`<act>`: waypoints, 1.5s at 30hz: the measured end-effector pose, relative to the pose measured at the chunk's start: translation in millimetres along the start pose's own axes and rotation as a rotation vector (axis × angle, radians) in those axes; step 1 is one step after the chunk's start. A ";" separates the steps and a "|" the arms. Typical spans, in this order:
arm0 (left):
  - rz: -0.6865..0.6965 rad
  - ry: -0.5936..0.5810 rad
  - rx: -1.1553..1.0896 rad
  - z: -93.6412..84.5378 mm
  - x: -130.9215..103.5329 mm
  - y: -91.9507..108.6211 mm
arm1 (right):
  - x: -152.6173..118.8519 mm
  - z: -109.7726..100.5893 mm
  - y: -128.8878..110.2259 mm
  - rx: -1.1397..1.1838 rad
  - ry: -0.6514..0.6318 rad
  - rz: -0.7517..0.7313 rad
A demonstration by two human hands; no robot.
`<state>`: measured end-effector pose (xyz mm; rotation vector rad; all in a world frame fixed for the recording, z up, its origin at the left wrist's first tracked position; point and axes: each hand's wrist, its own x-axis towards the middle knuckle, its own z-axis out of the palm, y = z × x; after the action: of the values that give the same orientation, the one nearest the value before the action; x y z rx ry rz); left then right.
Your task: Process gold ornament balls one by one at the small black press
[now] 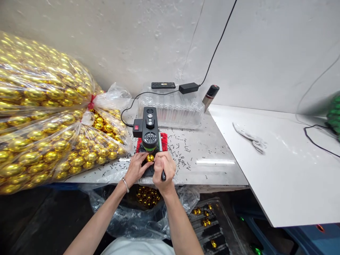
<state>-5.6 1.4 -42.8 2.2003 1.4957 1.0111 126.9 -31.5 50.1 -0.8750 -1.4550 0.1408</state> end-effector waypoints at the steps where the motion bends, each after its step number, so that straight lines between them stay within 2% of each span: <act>1: -0.002 0.012 -0.011 1.4 -0.8 -0.5 | -1.2 -0.4 1.0 0.000 -0.003 -0.001; 9: 0.017 0.063 -0.037 8.1 -5.1 -4.4 | -28.6 3.1 31.6 0.002 -0.040 -0.130; 14: 0.022 0.067 -0.053 9.9 -5.2 -6.2 | -42.5 7.6 46.2 0.006 -0.001 -0.120; 20: 0.019 0.069 -0.078 10.5 -4.2 -7.9 | -39.9 7.9 46.6 -0.002 -0.017 -0.139; 26: 0.006 0.063 -0.079 10.8 -2.1 -8.3 | -36.8 5.9 47.4 -0.046 -0.090 -0.286; 28: -0.001 0.065 -0.078 11.4 1.0 -8.6 | -27.2 5.4 37.8 -0.018 -0.052 -0.240; 30: -0.010 0.068 -0.090 10.2 3.4 -7.4 | -11.4 4.5 22.3 0.004 0.004 -0.126; 32: -0.012 0.085 -0.110 6.1 0.4 -3.5 | 7.0 3.0 5.3 0.000 0.022 0.054; 34: 0.003 0.117 -0.114 -0.6 -12.1 3.1 | 21.9 1.1 -7.8 0.009 -0.012 0.162; 37: 0.069 0.107 -0.070 -12.5 -45.1 14.4 | 28.3 -0.4 -14.5 0.034 -0.032 0.170; 40: 0.153 0.061 0.013 -25.6 -67.3 19.9 | 19.0 1.5 -10.1 0.048 -0.006 0.152; 42: 0.155 0.119 0.076 -39.2 -59.2 16.5 | 11.6 3.9 -6.6 0.056 0.020 0.150; 45: -0.006 0.288 0.238 -69.7 -11.2 -1.5 | 6.2 6.3 -4.5 0.066 0.044 0.136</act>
<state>-57.2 -17.8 1.5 2.2795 1.8311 1.2499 120.5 -28.3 56.9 -0.9177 -1.3428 0.2688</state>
